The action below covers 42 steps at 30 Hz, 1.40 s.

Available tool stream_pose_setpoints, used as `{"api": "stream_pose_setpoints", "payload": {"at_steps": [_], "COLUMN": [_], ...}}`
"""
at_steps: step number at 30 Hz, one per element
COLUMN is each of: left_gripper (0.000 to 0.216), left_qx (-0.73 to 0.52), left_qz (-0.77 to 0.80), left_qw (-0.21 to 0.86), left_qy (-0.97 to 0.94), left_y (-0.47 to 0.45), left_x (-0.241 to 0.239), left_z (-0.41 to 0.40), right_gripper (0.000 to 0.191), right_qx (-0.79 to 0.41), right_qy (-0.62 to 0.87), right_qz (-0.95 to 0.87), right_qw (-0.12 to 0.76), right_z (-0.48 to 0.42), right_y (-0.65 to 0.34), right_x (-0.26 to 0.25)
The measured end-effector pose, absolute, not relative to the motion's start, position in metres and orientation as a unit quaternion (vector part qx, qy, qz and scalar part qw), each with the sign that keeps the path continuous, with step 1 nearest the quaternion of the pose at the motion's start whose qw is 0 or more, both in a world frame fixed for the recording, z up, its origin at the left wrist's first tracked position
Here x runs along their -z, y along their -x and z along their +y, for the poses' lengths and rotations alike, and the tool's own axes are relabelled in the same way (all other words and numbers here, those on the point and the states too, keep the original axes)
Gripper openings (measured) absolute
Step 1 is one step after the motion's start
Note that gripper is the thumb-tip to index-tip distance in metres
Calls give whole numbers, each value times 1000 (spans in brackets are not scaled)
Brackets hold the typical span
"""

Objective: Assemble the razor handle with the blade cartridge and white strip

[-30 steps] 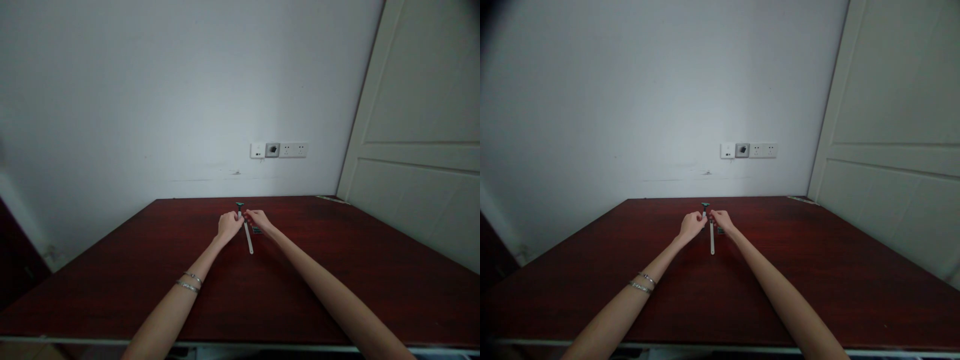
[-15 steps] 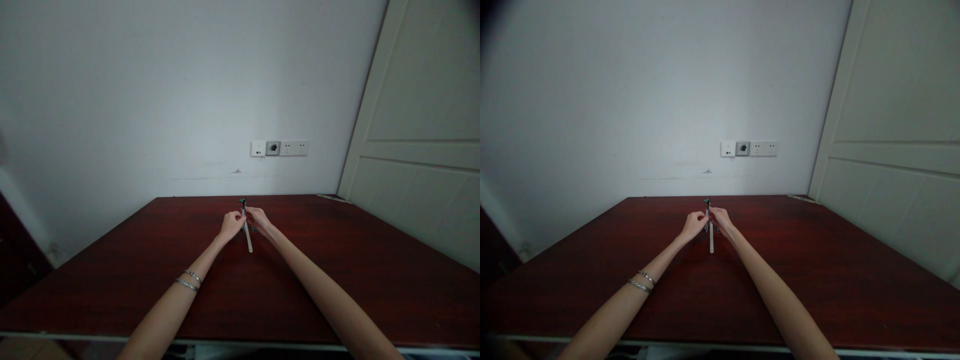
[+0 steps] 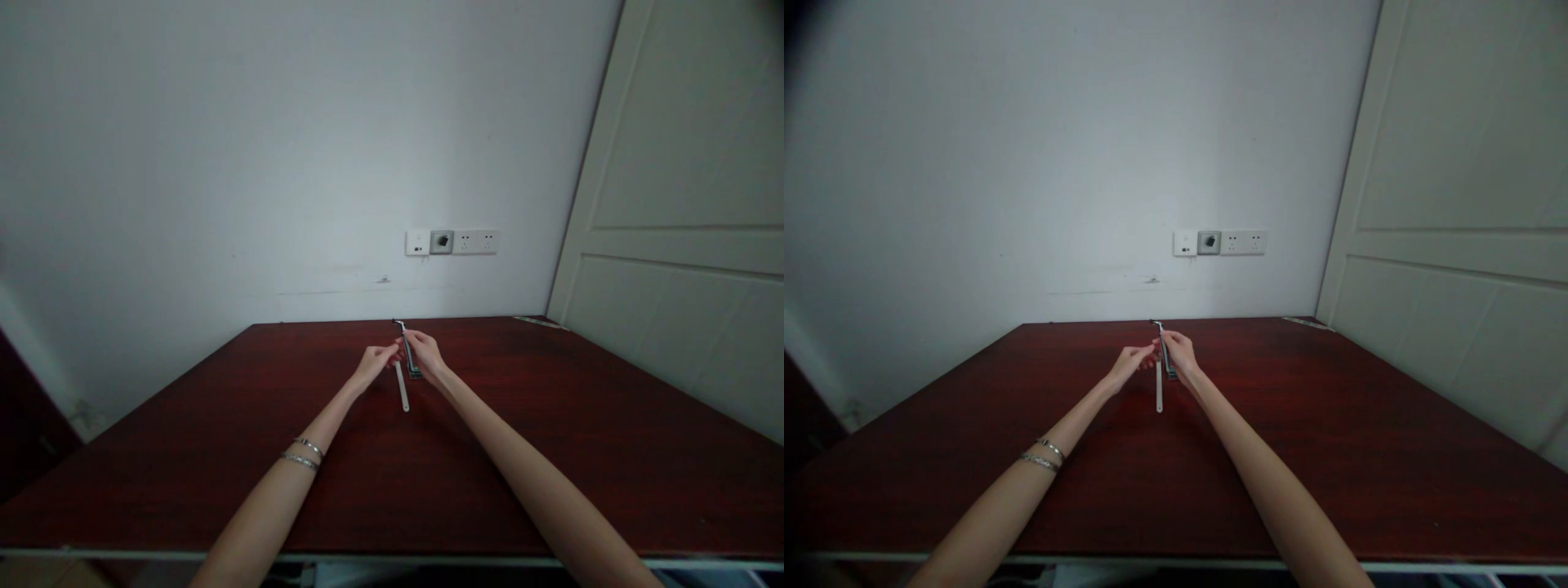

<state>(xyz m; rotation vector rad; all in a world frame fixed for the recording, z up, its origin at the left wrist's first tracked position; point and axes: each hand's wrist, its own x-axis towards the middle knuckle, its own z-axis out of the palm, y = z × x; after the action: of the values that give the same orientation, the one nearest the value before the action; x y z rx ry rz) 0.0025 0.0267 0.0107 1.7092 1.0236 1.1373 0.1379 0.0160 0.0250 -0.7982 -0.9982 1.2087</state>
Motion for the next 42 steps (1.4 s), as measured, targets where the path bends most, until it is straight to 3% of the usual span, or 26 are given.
{"api": "stream_pose_setpoints", "payload": {"at_steps": [5, 9, 18, 27, 42], "left_gripper": [43, 44, 58, 60, 57], "left_qx": [-513, -489, -457, -472, -488], "left_qz": [411, 363, 251, 187, 208], "left_qw": [546, 687, 808, 844, 819], "left_qy": [-520, -396, -276, -174, -220], "left_y": [7, 10, -5, -26, -29], "left_x": [-24, -34, -35, -32, -41], "left_z": [33, 46, 67, 62, 51], "right_gripper": [14, 15, 33, 34, 36], "right_qx": [-555, -558, -625, -641, -622], "right_qy": [351, 346, 379, 408, 402], "right_qz": [-409, -421, -385, -360, -383], "right_qw": [633, 626, 564, 541, 553], "right_z": [8, 2, -6, -13, -9], "right_y": [-132, -122, -107, -108, -112], "right_x": [-32, -29, -22, -25, -20]}}
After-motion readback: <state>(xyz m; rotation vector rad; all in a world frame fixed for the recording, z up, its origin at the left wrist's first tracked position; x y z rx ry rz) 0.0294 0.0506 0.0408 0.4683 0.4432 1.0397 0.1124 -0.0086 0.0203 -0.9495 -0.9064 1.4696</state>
